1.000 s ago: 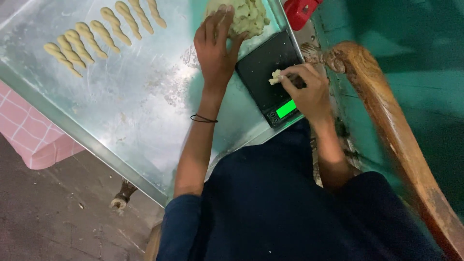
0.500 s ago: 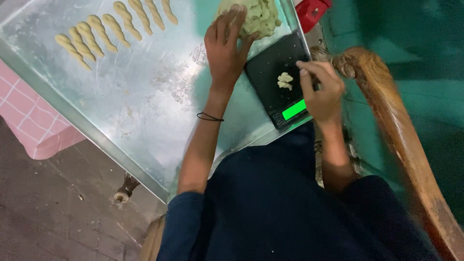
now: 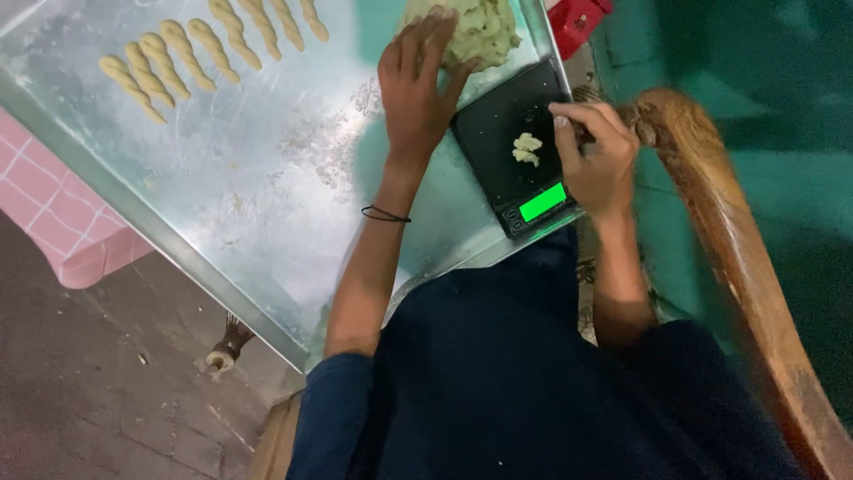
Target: Shaping small portions of dough into thin, elongated strips and arranging them in rows on a metal tray.
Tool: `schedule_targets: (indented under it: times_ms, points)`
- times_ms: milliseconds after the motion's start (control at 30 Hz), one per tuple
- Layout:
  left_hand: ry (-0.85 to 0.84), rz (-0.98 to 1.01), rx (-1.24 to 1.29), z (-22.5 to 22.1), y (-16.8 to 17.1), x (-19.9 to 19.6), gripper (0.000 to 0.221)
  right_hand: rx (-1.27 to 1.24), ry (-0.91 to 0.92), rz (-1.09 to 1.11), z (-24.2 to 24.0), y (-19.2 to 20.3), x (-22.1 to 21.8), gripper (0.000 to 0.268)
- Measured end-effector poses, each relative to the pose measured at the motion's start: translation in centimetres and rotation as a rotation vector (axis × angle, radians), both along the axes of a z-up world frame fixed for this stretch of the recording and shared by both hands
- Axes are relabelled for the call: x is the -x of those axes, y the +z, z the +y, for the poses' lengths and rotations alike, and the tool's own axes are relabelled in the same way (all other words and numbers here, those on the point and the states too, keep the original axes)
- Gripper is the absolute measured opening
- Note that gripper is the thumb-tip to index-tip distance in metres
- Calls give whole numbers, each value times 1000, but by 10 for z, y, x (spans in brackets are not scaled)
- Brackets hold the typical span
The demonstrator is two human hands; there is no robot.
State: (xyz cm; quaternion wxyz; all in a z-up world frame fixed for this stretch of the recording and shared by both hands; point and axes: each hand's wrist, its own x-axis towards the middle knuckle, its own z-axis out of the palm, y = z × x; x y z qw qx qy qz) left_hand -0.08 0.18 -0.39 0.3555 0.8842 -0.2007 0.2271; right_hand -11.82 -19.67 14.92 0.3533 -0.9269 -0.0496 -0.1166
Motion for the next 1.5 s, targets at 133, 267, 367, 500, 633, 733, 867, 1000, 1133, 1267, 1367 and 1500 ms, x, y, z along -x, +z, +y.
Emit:
schedule_targets:
  times_ms: [133,267,367,500,633,733,867,1000,1133,1267,1367,1500]
  points:
    - [-37,96,-4,5,-15,-3,61,79,64,90,4,-5,0,14]
    - [-31,67,131,10,-5,-1,45,95,150,317,9,-6,14,33]
    - [-94,37,272,12,-2,1,30,152,255,223,-1,-30,23,43]
    - [-8,46,454,15,-2,28,35,212,219,44,-13,-57,31,35]
    - [-125,125,566,28,25,94,24,108,226,-28,-8,-67,33,27]
    - [-304,376,499,44,58,145,39,-95,222,-32,36,-56,37,30]
    - [-104,367,533,53,60,192,41,-455,355,68,79,-66,39,44]
    - [25,534,686,75,89,224,41,-426,463,65,100,-62,56,37]
    - [161,558,791,78,97,250,28,-317,565,-39,111,-56,80,38]
    - [218,232,789,63,86,265,17,-457,517,70,107,-74,104,42]
    - [315,279,850,74,93,269,16,-225,479,-131,112,-103,99,27]
    - [161,335,991,77,94,284,20,-475,500,0,117,-97,110,18]
